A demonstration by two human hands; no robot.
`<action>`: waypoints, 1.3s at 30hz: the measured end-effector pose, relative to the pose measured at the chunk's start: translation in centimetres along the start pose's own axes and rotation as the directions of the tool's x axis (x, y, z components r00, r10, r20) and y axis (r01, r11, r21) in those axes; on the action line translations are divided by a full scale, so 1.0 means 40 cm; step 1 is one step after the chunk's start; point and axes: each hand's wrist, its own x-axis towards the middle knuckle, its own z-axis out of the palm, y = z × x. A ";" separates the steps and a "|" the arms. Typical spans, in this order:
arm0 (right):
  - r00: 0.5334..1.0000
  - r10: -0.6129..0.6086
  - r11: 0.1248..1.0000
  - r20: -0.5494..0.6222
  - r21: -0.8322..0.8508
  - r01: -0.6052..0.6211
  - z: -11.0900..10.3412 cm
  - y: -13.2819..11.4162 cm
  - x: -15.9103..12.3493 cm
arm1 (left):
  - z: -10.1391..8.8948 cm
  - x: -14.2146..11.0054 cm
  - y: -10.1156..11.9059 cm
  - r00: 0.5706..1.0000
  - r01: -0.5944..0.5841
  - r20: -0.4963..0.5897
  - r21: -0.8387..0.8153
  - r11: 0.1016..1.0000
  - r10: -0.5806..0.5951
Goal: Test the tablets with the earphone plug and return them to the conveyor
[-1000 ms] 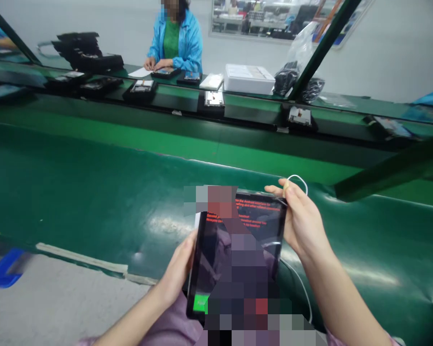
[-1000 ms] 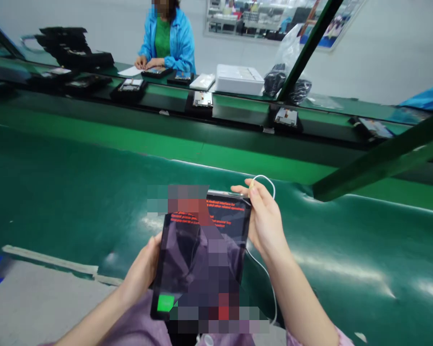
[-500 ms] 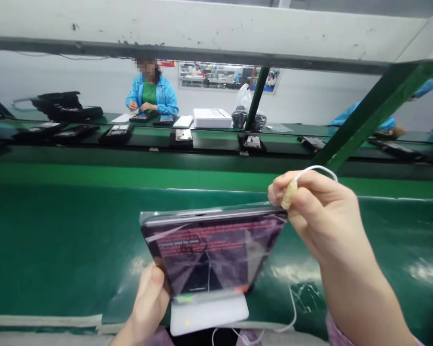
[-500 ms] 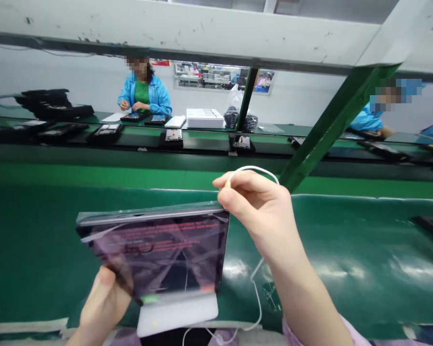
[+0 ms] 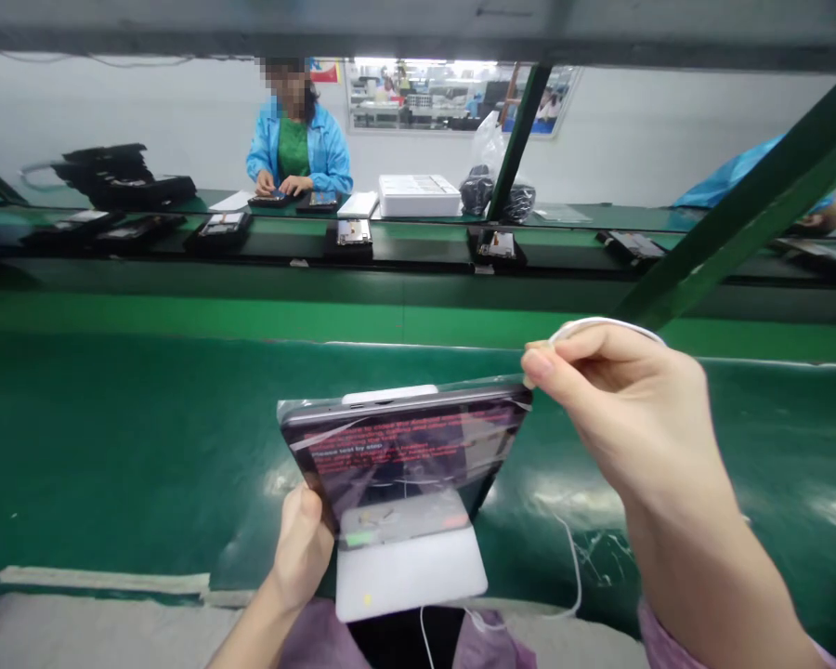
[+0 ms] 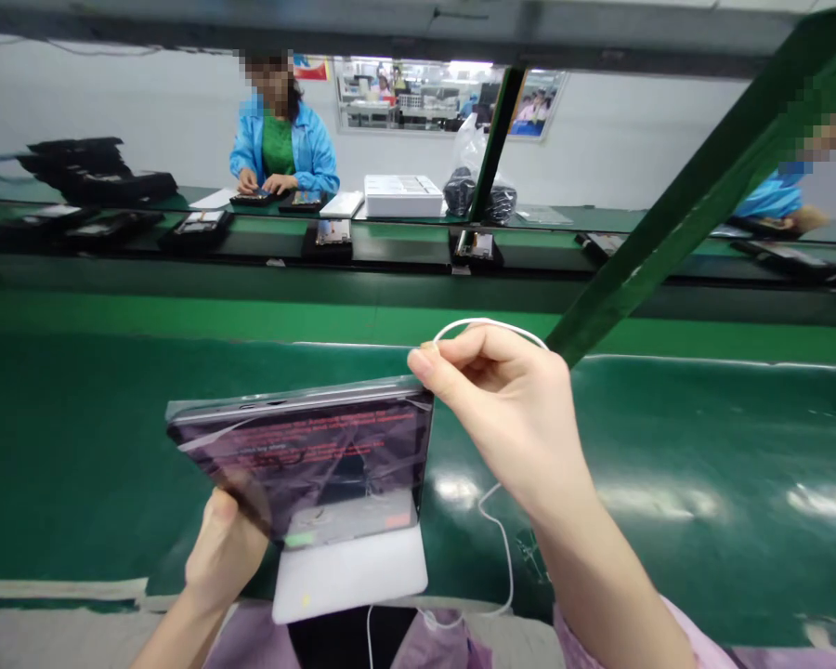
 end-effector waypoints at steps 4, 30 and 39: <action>1.000 0.006 1.000 0.007 -0.008 -0.006 -0.003 0.009 -0.008 | 0.001 0.000 -0.002 0.999 -0.021 0.038 0.012 1.000 0.021; 0.951 0.093 0.992 0.294 0.053 -0.114 -0.043 -0.006 0.041 | 0.000 -0.006 -0.009 0.983 -0.040 -0.179 -0.022 0.999 0.036; 0.997 -0.028 0.991 -0.078 -0.130 0.017 0.026 -0.030 -0.017 | 0.017 -0.003 -0.009 0.973 -0.116 -0.201 0.003 0.993 0.114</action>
